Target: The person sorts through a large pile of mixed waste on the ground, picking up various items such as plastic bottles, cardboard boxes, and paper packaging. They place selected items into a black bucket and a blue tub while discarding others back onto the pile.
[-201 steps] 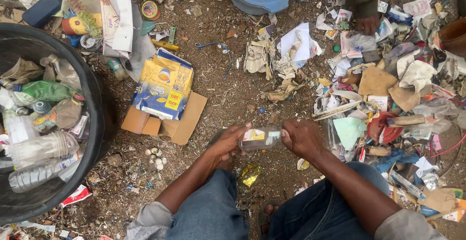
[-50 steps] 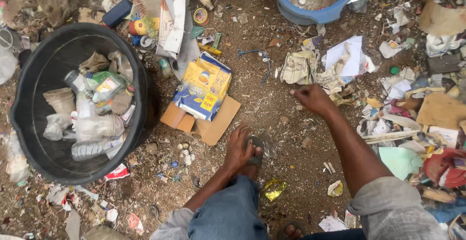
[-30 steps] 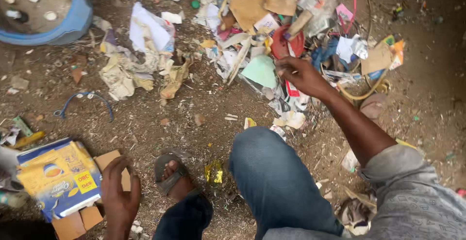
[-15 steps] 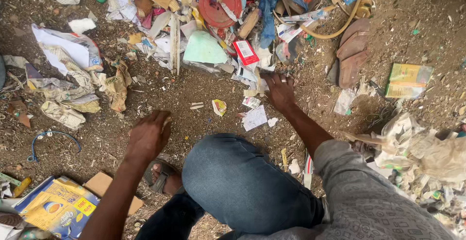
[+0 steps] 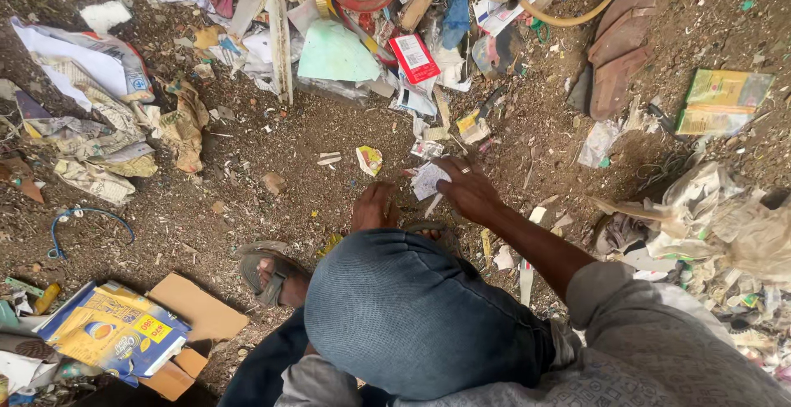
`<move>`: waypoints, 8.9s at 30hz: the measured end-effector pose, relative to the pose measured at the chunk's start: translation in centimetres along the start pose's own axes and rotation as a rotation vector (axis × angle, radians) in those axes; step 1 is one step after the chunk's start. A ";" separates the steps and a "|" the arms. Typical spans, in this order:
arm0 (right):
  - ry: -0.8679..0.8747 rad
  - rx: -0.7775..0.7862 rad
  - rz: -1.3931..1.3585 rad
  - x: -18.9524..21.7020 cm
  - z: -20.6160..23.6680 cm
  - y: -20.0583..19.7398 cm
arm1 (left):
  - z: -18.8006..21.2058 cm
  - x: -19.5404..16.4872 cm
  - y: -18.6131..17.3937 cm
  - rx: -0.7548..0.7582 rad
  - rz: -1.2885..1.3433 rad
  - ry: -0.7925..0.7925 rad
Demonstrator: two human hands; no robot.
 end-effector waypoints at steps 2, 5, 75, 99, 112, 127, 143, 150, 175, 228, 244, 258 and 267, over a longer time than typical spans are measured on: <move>-0.013 0.023 -0.092 1.3 -0.8 1.6 | 0.3 0.4 -0.1 0.002 -0.017 0.035; 0.025 0.028 -0.220 1.2 -0.6 2.2 | 0.4 0.6 -0.8 0.049 -0.018 -0.002; -0.119 -0.282 -0.913 5.9 -8.5 -8.6 | -3.7 1.8 -10.2 -0.474 1.007 -0.410; 0.258 -0.842 -0.603 -3.2 -17.2 -20.0 | -0.8 7.0 -11.4 -0.670 0.816 -0.657; -0.015 -0.286 -0.806 7.0 -19.4 -19.8 | 0.2 6.7 -9.3 -1.228 1.195 -0.537; -1.017 0.490 -0.566 61.2 -15.2 -21.5 | 0.8 7.1 -15.4 -1.432 1.386 -0.528; -0.056 0.050 -0.574 11.4 -27.5 -25.3 | 2.6 13.8 -17.0 -1.322 1.495 -0.541; 0.230 0.048 -0.876 2.1 -19.3 -16.4 | 0.3 13.6 -27.7 -1.164 1.083 -0.391; 0.108 -0.657 -0.735 3.1 -10.2 -12.9 | -5.8 -1.6 -10.7 -0.743 0.474 -0.112; 0.062 -0.832 -0.244 6.6 -29.9 -29.8 | 0.8 7.8 -33.1 -1.120 -0.059 -0.396; 0.025 -0.171 -1.335 9.2 -18.2 -11.6 | -5.1 -0.2 -15.4 -0.477 0.806 -0.245; 0.052 -0.413 -0.131 1.3 -19.6 -15.1 | 1.2 9.3 -28.5 -1.333 0.270 -0.303; 0.381 -0.111 -1.164 0.4 -13.5 -11.1 | -4.1 -0.2 -13.6 -0.842 0.447 -0.106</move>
Point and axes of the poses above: each hand's wrist, its own z-axis away from the middle knuckle, its own y-axis out of the palm, x = y × z, the point moved 6 cm from there along -z, towards the middle knuckle, and after that the axes turned 4 degrees about y, right-handed, at the moved point
